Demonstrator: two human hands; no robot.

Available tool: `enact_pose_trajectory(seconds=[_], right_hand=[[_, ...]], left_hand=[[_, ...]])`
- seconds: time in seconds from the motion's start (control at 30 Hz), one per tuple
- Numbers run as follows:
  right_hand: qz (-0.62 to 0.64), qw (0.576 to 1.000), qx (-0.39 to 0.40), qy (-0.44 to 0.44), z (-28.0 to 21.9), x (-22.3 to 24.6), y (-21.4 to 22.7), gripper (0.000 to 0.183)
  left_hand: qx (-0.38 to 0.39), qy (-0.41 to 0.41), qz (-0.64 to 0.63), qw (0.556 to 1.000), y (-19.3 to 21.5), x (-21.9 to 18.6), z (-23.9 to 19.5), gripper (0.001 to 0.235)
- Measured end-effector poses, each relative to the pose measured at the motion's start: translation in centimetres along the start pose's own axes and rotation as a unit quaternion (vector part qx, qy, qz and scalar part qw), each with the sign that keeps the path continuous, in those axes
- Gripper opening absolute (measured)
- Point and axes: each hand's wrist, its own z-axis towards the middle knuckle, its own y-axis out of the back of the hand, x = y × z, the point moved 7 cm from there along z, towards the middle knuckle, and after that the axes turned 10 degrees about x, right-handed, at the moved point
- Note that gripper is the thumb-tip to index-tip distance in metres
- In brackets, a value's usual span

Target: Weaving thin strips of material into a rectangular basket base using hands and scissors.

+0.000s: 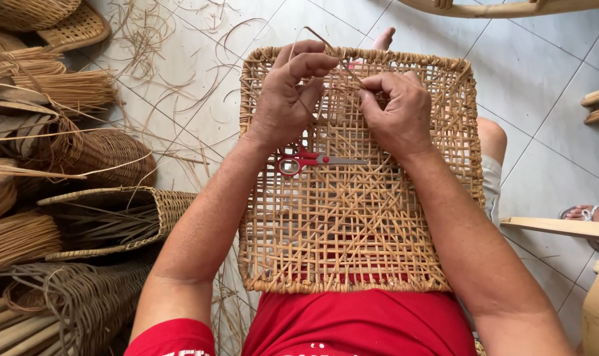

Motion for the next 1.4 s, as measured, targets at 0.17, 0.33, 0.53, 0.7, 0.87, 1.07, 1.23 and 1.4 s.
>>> enact_pose_trajectory(seconds=[0.17, 0.33, 0.53, 0.7, 0.87, 1.07, 1.23, 1.4], right_hand=[[-0.008, 1.0, -0.004, 0.005, 0.1, -0.1, -0.3, 0.005], [-0.011, 1.0, -0.013, 0.015, 0.1, -0.1, -0.2, 0.002], [-0.001, 1.0, -0.015, 0.011, 0.1, -0.2, -0.3, 0.002], [0.013, 1.0, -0.016, 0.015, 0.2, 0.1, -0.2, 0.004], [0.015, 1.0, -0.014, 0.014, 0.2, 0.1, -0.3, 0.004], [0.027, 0.999, -0.017, 0.022, 0.2, -0.3, -0.6, 0.003], [0.064, 0.998, -0.01, 0.021, 0.5, 0.5, -0.7, 0.002], [0.085, 0.996, -0.01, 0.011, 1.0, 0.1, -1.2, 0.004]], left_hand=[[0.053, 0.015, -0.003, 0.998, -0.7, -1.0, 1.5, 0.038], [0.097, 0.018, 0.002, 0.995, -1.3, -2.1, 2.8, 0.043], [0.116, 0.029, 0.029, 0.992, -1.6, -2.6, 4.0, 0.044], [0.162, 0.113, 0.032, 0.98, -1.2, -2.5, 4.6, 0.041], [0.171, 0.175, -0.073, 0.967, -1.1, -1.2, 4.9, 0.043], [0.126, 0.193, -0.179, 0.956, -0.4, 0.9, 3.9, 0.035], [0.093, 0.179, -0.232, 0.951, 0.1, 1.2, 3.2, 0.029], [0.092, 0.121, -0.295, 0.943, 0.3, 1.8, 2.7, 0.028]])
